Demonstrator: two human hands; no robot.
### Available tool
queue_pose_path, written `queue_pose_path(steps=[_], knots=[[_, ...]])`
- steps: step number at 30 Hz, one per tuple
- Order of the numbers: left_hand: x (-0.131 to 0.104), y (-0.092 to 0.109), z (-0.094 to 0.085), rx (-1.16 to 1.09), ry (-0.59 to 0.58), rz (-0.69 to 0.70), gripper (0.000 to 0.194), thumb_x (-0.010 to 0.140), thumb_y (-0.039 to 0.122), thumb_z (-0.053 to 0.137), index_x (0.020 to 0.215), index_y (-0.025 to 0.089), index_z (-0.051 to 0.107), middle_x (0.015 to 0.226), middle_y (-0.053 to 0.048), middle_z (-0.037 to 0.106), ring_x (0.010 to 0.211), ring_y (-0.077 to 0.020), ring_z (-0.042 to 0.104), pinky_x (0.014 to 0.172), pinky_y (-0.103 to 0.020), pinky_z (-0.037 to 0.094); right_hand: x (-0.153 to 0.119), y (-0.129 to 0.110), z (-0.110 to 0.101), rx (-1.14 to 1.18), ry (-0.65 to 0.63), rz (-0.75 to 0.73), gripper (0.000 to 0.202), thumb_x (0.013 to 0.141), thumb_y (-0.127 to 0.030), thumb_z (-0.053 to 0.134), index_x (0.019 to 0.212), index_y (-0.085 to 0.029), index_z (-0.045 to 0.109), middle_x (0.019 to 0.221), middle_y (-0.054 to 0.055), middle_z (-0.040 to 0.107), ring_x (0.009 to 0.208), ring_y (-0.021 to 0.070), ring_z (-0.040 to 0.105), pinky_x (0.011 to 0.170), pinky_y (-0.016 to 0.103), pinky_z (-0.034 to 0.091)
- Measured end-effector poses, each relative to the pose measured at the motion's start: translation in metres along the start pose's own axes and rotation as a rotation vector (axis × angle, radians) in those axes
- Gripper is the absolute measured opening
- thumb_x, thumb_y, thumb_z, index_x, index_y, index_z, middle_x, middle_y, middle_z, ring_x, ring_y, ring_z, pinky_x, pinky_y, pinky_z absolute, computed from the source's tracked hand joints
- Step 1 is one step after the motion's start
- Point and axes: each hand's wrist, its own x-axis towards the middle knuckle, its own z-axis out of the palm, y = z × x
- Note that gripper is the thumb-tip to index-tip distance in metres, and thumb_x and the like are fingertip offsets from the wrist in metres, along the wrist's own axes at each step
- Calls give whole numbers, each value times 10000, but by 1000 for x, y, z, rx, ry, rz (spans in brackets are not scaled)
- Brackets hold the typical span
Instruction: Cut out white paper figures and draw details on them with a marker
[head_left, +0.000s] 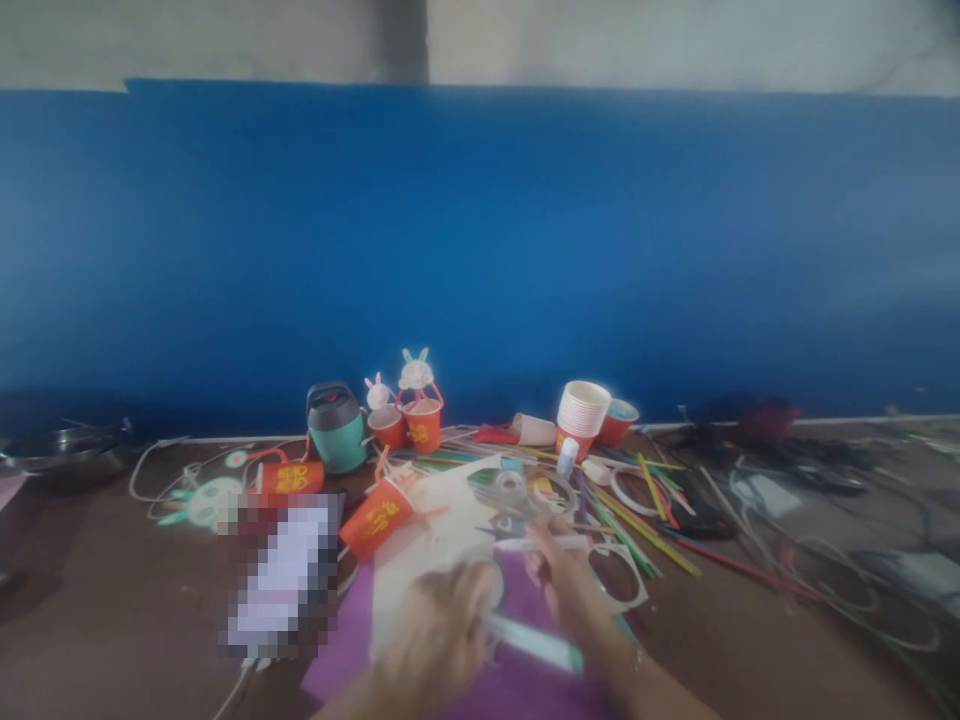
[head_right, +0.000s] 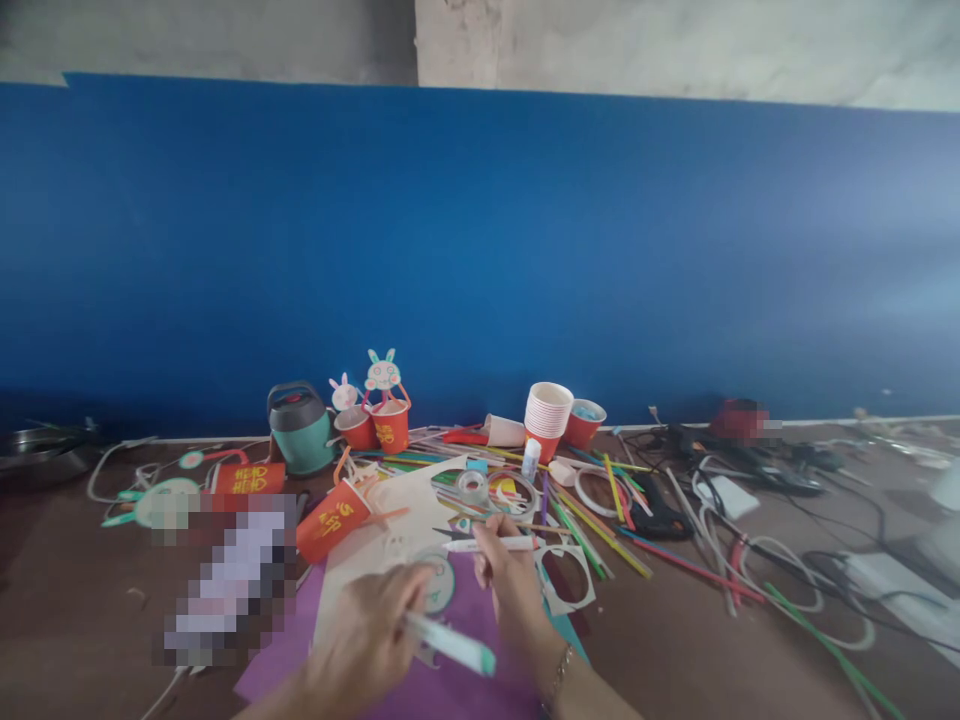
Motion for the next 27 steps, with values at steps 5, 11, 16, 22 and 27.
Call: queue_pose_path(steps=[5, 11, 16, 22, 27], knots=[[-26, 30, 26, 415, -104, 27, 413, 779, 62, 475, 1150, 149, 633, 1109, -169, 660, 487, -158, 623, 436, -270, 487, -4, -10, 4, -204, -125, 20, 244, 760, -450, 519, 616, -253, 514, 505, -15, 522, 479, 166, 511, 473, 280, 429], [-33, 38, 34, 589, -33, -37, 460, 747, 54, 479, 1156, 148, 670, 1149, -263, 631, 419, -146, 590, 392, -262, 470, -8, 1, 7, -506, -167, -92, 213, 689, -304, 558, 555, -236, 407, 487, -66, 432, 473, 115, 422, 479, 235, 394], [-32, 39, 36, 621, -37, -34, 443, 739, 76, 508, 1136, 161, 686, 1115, -265, 649, 394, -137, 566, 373, -256, 459, -6, 16, 3, -591, -219, -109, 247, 749, -322, 514, 560, -230, 384, 482, -68, 393, 488, 110, 388, 471, 227, 341], [-31, 40, 38, 637, -63, -9, 446, 744, 64, 527, 1158, 144, 671, 1130, -278, 641, 397, -136, 572, 380, -254, 474, -7, 14, 5, -616, -211, -135, 244, 743, -306, 498, 557, -236, 357, 495, -66, 335, 502, 115, 345, 458, 234, 303], [-31, 38, 39, 641, -72, 12, 456, 743, 87, 542, 1180, 150, 657, 1129, -282, 639, 404, -138, 573, 388, -259, 474, -7, 12, 5, -625, -208, -149, 237, 732, -302, 517, 557, -233, 373, 495, -63, 365, 503, 118, 367, 465, 237, 309]])
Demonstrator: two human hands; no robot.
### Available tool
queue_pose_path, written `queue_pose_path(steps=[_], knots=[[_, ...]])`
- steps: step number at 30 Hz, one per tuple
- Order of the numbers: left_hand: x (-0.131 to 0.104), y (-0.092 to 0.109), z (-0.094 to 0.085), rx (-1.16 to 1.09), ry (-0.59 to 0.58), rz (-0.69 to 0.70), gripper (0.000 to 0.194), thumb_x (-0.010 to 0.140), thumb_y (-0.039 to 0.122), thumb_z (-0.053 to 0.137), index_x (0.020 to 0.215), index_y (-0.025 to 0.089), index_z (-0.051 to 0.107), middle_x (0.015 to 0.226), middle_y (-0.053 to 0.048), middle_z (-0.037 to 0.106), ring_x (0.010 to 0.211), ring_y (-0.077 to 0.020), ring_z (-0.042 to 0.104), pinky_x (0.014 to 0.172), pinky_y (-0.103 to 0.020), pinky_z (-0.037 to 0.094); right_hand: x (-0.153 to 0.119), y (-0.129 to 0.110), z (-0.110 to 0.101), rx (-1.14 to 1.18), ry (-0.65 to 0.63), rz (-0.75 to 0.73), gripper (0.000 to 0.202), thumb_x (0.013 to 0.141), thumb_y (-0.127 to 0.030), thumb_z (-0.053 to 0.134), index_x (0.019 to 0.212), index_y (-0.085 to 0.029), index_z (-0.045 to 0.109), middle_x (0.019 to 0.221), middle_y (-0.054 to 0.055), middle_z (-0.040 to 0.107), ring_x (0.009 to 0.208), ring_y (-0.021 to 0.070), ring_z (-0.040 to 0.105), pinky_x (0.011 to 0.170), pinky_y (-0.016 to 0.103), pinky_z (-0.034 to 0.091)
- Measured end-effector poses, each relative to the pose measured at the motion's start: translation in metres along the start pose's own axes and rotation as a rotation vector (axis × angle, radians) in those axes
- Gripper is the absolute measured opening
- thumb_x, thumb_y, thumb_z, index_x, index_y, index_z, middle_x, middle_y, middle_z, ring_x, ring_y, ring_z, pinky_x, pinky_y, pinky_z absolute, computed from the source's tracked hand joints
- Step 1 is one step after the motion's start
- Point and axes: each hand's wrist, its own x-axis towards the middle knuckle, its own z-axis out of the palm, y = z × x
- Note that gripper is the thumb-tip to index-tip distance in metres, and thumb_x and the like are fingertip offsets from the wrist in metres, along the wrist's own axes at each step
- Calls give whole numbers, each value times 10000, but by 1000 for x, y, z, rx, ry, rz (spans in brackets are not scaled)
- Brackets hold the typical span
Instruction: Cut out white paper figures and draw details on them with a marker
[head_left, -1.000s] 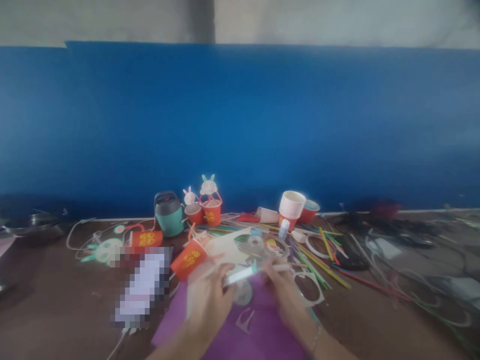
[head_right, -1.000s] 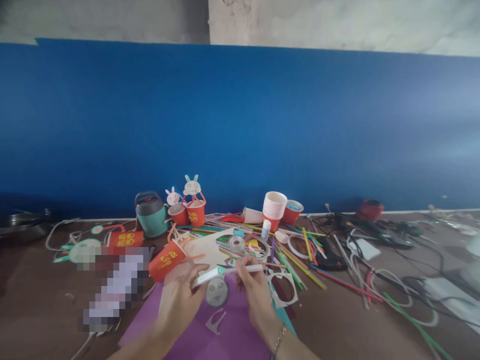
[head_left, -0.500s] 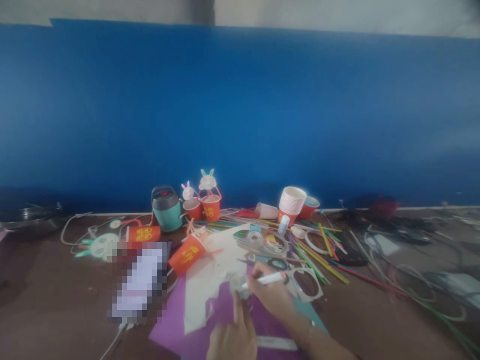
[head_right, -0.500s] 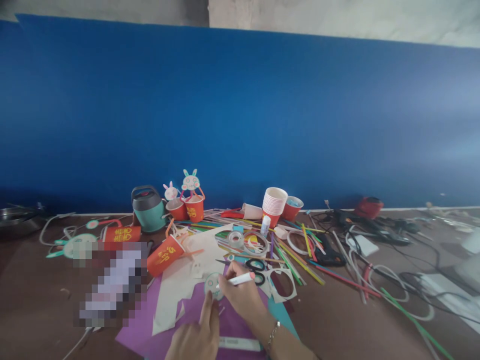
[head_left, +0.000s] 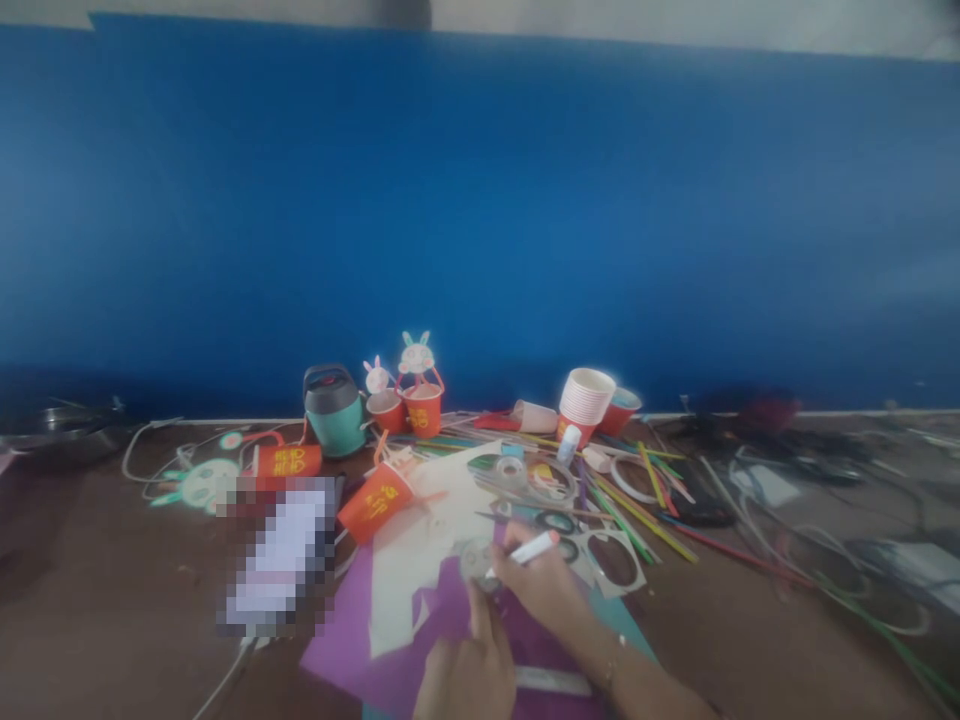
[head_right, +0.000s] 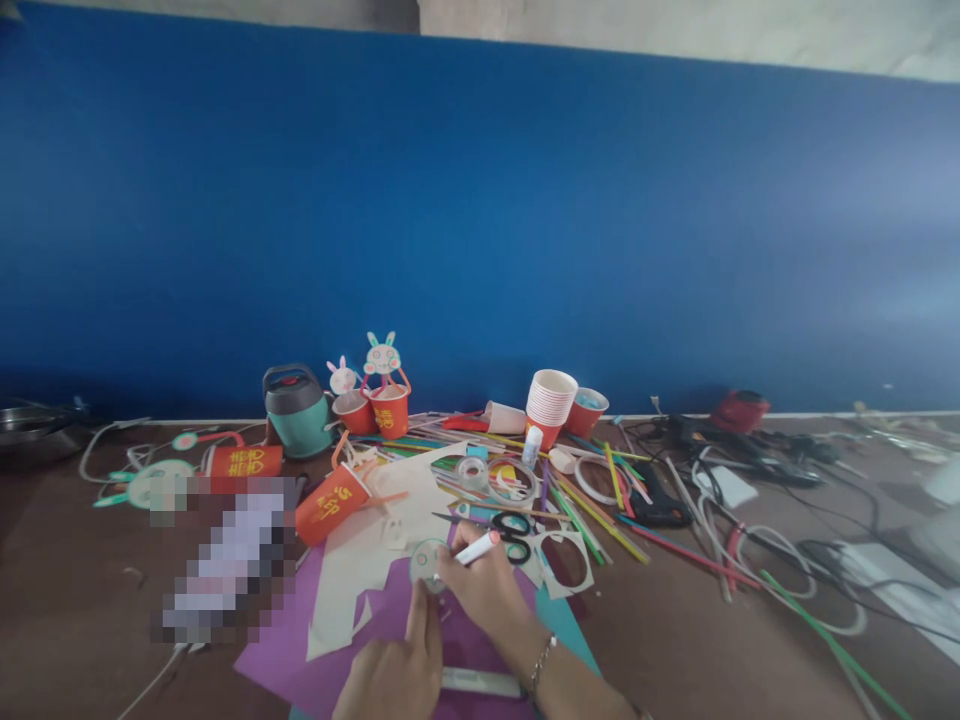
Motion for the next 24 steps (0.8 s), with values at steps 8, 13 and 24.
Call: queue_pose_path(steps=[8, 13, 24], knots=[[0, 2, 4, -17, 19, -18, 472, 728, 70, 518, 1170, 146, 665, 1131, -274, 641, 403, -148, 568, 376, -266, 454, 0, -4, -1, -32, -31, 22, 229, 732, -325, 491, 564, -244, 356, 508, -57, 354, 511, 130, 356, 473, 253, 302], [0, 5, 9, -9, 25, -37, 483, 715, 53, 510, 1160, 149, 672, 1147, -261, 639, 410, -156, 570, 387, -287, 462, -1, -3, -1, -31, -47, 16, 234, 744, -322, 478, 565, -247, 347, 509, -53, 346, 509, 133, 349, 475, 264, 289], [-1, 1, 7, 90, 3, 31, 478, 740, 69, 514, 1192, 149, 648, 1160, -268, 628, 405, -129, 556, 382, -256, 454, -1, -6, -1, -5, -27, 20, 226, 741, -307, 501, 566, -236, 377, 501, -59, 368, 505, 120, 366, 473, 247, 302]])
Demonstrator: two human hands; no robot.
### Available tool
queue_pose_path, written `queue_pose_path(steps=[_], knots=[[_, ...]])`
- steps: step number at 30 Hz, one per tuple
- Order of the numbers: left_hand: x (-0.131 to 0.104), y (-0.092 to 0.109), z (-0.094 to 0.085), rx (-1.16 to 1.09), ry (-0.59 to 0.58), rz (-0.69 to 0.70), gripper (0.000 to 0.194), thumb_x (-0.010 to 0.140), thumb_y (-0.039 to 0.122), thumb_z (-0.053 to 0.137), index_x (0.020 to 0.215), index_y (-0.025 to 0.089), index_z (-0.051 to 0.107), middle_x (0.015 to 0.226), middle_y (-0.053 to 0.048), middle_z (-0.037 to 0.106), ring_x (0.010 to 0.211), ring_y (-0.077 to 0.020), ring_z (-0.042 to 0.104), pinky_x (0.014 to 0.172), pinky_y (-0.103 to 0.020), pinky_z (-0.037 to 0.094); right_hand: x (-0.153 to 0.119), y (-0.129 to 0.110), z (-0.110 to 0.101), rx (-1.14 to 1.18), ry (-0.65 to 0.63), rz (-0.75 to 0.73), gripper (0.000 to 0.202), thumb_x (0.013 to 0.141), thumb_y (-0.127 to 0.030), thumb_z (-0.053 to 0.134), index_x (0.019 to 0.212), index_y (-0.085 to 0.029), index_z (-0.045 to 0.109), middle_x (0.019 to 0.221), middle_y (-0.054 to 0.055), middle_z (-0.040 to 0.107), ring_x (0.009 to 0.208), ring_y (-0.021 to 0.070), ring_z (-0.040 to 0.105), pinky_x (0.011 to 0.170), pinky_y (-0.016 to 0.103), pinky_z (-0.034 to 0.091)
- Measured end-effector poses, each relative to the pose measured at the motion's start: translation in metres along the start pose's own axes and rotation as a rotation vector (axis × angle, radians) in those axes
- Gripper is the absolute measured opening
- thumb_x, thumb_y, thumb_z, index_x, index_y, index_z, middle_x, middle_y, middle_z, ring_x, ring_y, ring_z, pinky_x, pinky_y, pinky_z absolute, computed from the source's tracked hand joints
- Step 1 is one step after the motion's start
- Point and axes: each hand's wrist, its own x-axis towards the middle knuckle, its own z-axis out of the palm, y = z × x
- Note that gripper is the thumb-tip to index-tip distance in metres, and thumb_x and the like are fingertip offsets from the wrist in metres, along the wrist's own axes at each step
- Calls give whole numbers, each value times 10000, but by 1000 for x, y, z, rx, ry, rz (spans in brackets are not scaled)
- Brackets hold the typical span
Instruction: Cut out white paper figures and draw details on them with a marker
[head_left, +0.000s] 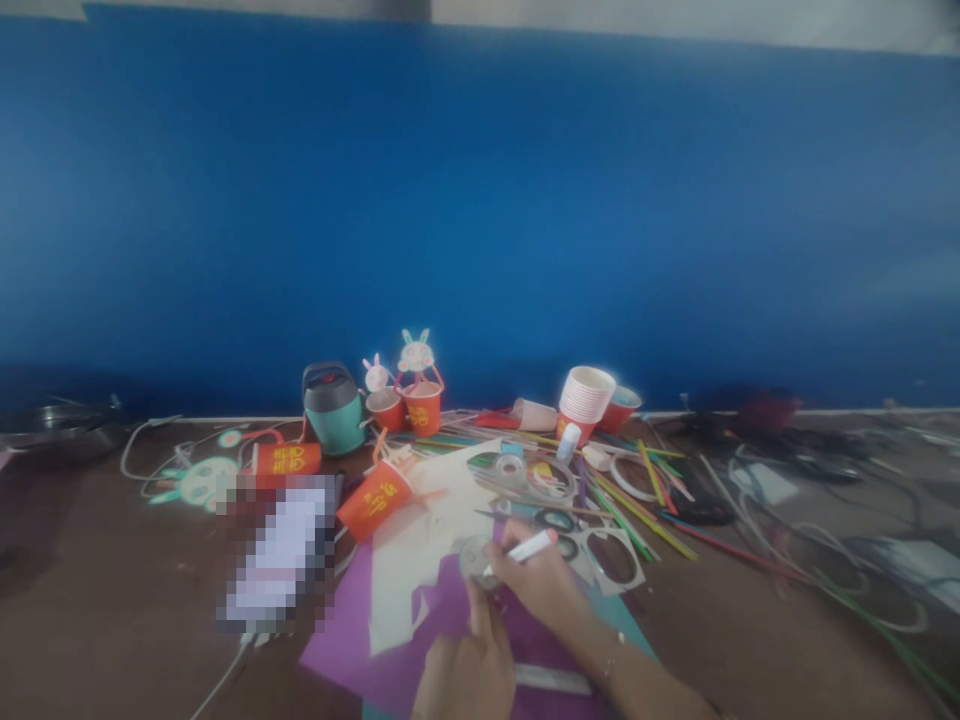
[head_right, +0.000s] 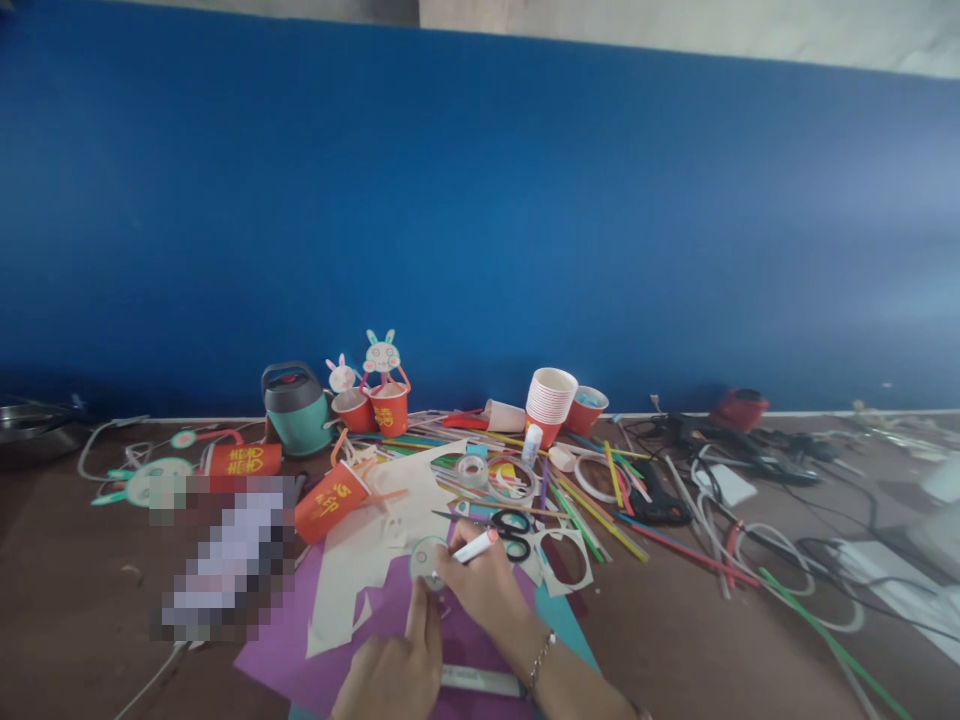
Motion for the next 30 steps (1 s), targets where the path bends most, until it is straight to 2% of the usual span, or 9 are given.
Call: queue_pose_path(steps=[5, 9, 17, 24, 30], knots=[[-1, -4, -2, 70, 5, 48, 463, 764, 83, 511, 1207, 146, 633, 1149, -278, 626, 388, -98, 535, 370, -228, 450, 1, 4, 1, -23, -38, 12, 227, 736, -341, 478, 571, -236, 363, 488, -74, 326, 493, 113, 332, 459, 239, 275], [-1, -5, -3, 94, 17, 66, 445, 772, 86, 508, 1195, 123, 640, 1139, -286, 627, 390, -100, 536, 367, -229, 458, 2, 3, 0, -31, -26, 21, 212, 719, -325, 480, 565, -225, 373, 508, -64, 369, 512, 112, 362, 489, 241, 291], [0, -5, -6, 84, 21, 43, 431, 782, 77, 503, 1176, 160, 655, 1134, -263, 640, 385, -98, 543, 366, -221, 460, 0, -3, 0, -30, -12, 22, 215, 728, -309, 487, 568, -239, 363, 497, -65, 348, 498, 117, 334, 459, 245, 281], [0, -3, -4, 88, -16, 44, 449, 784, 91, 504, 1212, 142, 629, 1153, -299, 616, 406, -113, 558, 380, -236, 463, 1, -1, -1, -30, -3, 52, 193, 712, -290, 479, 565, -232, 370, 511, -65, 373, 512, 115, 367, 498, 251, 303], [0, -5, -2, 87, 29, 51, 454, 745, 76, 520, 1173, 141, 655, 1135, -272, 635, 380, -95, 529, 364, -222, 446, 0, -2, 0, -49, -17, 27, 203, 713, -323, 468, 565, -237, 358, 492, -69, 343, 498, 117, 355, 465, 237, 293]])
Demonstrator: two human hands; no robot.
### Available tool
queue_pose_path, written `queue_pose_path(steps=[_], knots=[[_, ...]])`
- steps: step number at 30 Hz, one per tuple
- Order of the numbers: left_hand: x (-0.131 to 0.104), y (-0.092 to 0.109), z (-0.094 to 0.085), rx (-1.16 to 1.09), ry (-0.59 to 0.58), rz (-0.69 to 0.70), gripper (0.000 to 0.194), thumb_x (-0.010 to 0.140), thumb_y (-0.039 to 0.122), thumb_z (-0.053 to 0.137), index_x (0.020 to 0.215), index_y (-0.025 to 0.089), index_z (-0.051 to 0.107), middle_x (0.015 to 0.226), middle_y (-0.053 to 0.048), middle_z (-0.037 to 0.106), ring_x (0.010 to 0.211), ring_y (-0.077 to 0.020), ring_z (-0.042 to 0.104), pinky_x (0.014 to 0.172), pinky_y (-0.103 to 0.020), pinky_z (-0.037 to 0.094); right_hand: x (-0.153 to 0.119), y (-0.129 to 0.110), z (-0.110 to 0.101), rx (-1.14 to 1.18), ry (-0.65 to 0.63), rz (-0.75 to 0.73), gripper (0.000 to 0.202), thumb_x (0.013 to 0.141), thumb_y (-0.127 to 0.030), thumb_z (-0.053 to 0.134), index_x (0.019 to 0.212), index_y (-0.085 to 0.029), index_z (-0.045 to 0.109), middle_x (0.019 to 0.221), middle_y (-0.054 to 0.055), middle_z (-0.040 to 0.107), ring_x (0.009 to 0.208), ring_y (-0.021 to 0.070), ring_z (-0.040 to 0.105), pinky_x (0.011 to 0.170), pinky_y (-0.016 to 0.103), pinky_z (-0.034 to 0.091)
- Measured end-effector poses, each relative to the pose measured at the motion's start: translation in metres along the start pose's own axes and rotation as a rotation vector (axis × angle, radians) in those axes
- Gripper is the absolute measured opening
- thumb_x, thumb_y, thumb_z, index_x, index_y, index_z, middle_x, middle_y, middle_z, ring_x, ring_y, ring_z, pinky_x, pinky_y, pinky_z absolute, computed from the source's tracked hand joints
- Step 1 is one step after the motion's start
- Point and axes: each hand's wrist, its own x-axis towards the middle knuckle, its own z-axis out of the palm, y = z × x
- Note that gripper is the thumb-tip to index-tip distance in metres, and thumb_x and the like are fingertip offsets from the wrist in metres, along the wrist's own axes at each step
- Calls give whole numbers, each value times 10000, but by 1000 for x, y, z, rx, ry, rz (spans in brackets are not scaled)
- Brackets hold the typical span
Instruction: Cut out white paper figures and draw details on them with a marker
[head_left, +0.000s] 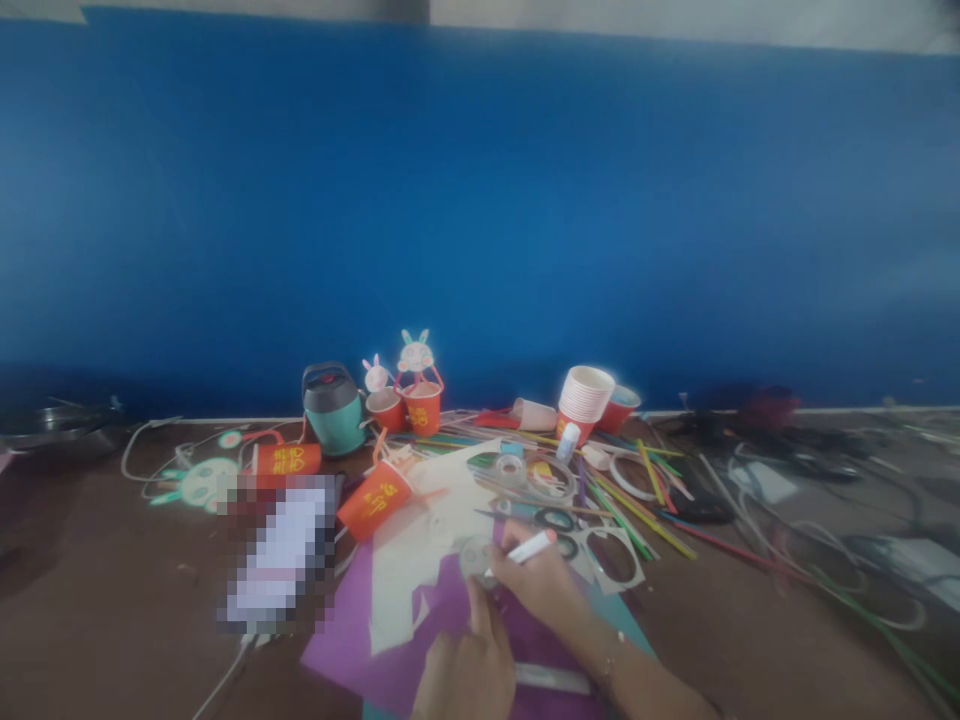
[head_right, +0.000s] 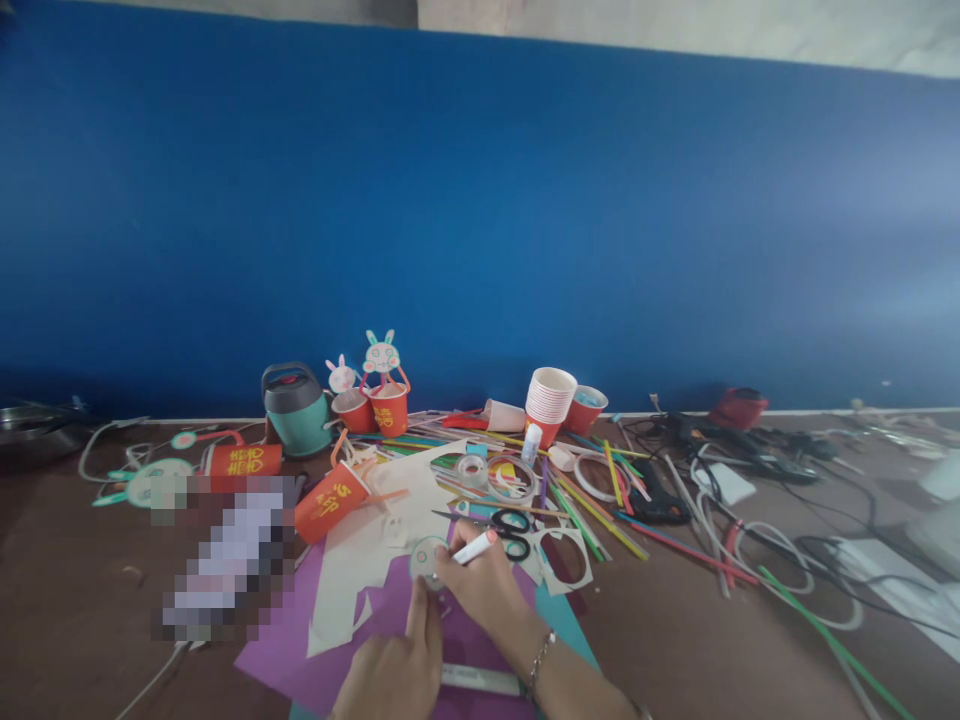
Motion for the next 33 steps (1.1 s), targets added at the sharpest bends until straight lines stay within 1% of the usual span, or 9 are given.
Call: queue_pose_path(steps=[4, 8, 13, 16, 23, 30, 33], knots=[[0, 0, -1, -10, 19, -8, 445, 743, 76, 526, 1162, 135, 663, 1125, -269, 641, 376, -96, 526, 358, -221, 440, 1, 1, 1, 13, -6, -10, 209, 715, -329, 461, 561, -235, 356, 501, -61, 358, 504, 117, 352, 474, 241, 290], [1, 1, -1, -6, 9, -24, 436, 759, 84, 527, 1173, 126, 653, 1132, -280, 635, 388, -104, 534, 367, -229, 439, 1, 4, 1, 18, -12, -3, 205, 705, -323, 477, 563, -230, 363, 493, -64, 357, 508, 114, 354, 478, 238, 280], [0, 2, -1, -10, 8, -29, 431, 773, 82, 507, 1170, 149, 659, 1142, -269, 635, 396, -107, 541, 377, -235, 442, 2, 6, 2, 29, 8, 25, 198, 716, -306, 487, 571, -226, 379, 497, -73, 362, 498, 108, 362, 479, 235, 289], [0, 1, -1, -4, 4, -20, 434, 770, 85, 510, 1174, 147, 657, 1137, -275, 634, 392, -104, 536, 373, -234, 437, 2, 5, 1, 27, 28, 26, 196, 714, -300, 488, 571, -224, 378, 497, -75, 370, 504, 106, 370, 485, 228, 302], [0, 1, -1, -8, 9, -17, 421, 768, 113, 523, 1165, 137, 660, 1123, -271, 639, 392, -108, 534, 375, -235, 434, 1, 0, 0, -17, 1, 12, 195, 731, -301, 480, 573, -224, 395, 507, -65, 377, 513, 113, 363, 484, 237, 299], [0, 2, 0, -15, 3, -25, 423, 765, 123, 535, 1169, 144, 660, 1128, -269, 636, 397, -107, 524, 376, -242, 432, 1, 2, 0, 50, 48, 25, 191, 715, -259, 510, 566, -234, 394, 480, -65, 405, 487, 120, 395, 476, 243, 321], [0, 3, 1, -21, 11, -35, 422, 771, 123, 531, 1171, 149, 660, 1134, -264, 636, 392, -104, 517, 375, -245, 431, 3, 0, -1, 96, 63, 67, 212, 720, -252, 502, 548, -237, 379, 465, -65, 407, 473, 116, 403, 480, 243, 331]])
